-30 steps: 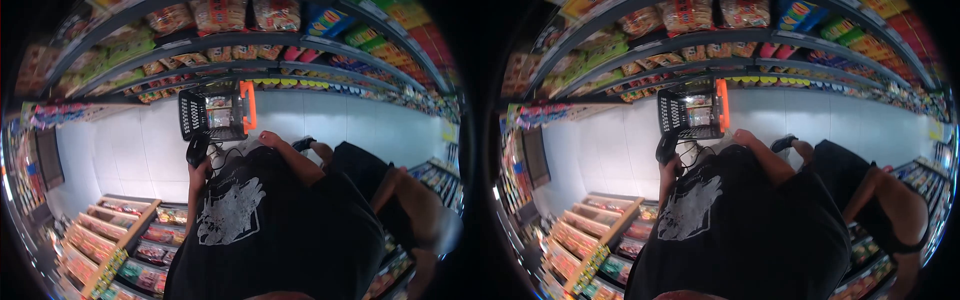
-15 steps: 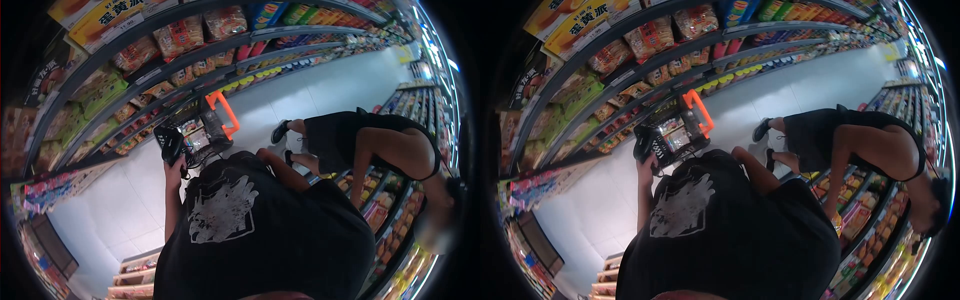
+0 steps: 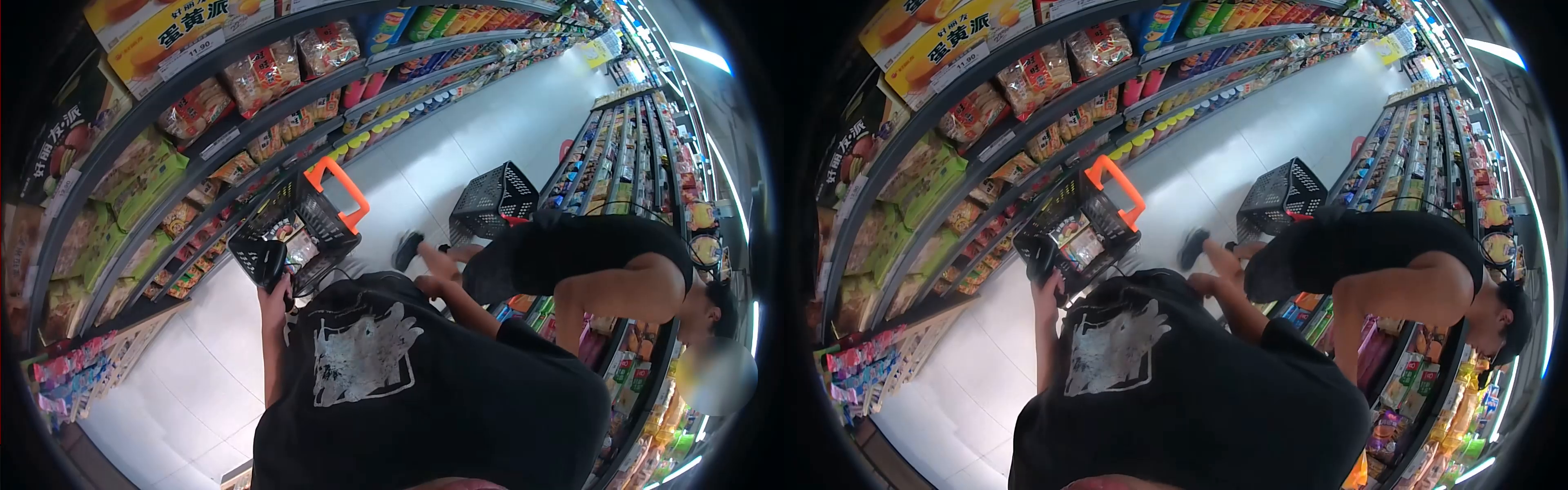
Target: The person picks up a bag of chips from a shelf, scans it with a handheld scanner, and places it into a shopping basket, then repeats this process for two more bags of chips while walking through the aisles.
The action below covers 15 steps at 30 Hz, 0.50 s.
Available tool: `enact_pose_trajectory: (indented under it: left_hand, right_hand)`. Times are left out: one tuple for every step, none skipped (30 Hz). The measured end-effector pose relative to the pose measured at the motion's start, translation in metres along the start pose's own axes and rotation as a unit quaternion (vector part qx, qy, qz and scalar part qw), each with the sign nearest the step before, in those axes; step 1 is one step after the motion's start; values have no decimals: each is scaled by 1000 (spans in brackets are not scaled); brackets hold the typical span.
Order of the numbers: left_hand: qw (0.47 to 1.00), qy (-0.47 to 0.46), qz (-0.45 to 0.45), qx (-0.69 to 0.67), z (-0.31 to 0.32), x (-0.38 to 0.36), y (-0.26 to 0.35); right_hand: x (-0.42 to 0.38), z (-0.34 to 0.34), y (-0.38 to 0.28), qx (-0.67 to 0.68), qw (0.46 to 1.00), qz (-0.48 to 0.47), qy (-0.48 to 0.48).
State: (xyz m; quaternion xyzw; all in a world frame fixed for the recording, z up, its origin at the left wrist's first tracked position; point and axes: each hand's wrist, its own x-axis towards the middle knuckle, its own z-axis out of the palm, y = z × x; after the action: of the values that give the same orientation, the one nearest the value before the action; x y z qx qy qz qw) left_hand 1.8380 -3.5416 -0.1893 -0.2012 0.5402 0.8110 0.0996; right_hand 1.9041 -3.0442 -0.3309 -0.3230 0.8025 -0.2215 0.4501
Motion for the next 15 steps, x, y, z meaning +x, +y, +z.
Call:
enact_pose_trajectory:
  left_hand:
    - [1000, -1, -7, 17, -9, 0, -3]
    - [999, -5, -16, 35, -11, 0, -7]
    - [999, 7, -30, 29, -7, -4, 3]
    - [999, 16, -25, 20, -5, -5, 4]
    - [999, 27, -21, 13, -7, -7, 4]
    - [999, 39, -12, 11, -12, -6, -1]
    - [999, 29, -25, 19, -15, -6, -1]
    - [999, 25, -36, 26, -18, -7, 1]
    - [998, 25, -47, 32, -21, -9, 4]
    - [998, 22, -40, 37, -21, -8, 5]
    - [998, 31, -31, 40, -19, -7, 5]
    - [998, 34, -33, 48, -16, -6, 8]
    - [997, 41, -37, 57, -14, -9, 9]
    - [998, 33, -30, 51, -13, -5, 6]
    - [998, 26, -24, 44, -12, -2, 2]
  right_hand:
    - [1, 1, -12, 108, 988, 53, 98]
    - [4, 0, -29, 203, 955, 81, 201]
    - [9, -21, -64, 249, 936, 108, 223]
    - [13, -33, -84, 294, 915, 133, 244]
    - [17, -38, -99, 340, 890, 156, 262]
    - [19, -43, -115, 356, 865, 155, 318]
    - [21, -44, -127, 370, 839, 152, 369]
    - [24, -46, -133, 382, 813, 146, 414]
    - [28, -45, -130, 383, 809, 116, 430]
    - [33, -44, -127, 385, 805, 84, 443]
    - [40, -45, -124, 388, 800, 50, 454]
    - [48, -38, -108, 425, 803, 52, 415]
    - [55, -26, -87, 462, 804, 54, 370]
    - [63, -13, -66, 496, 803, 59, 325]
    - [69, -15, -55, 515, 811, 68, 269]
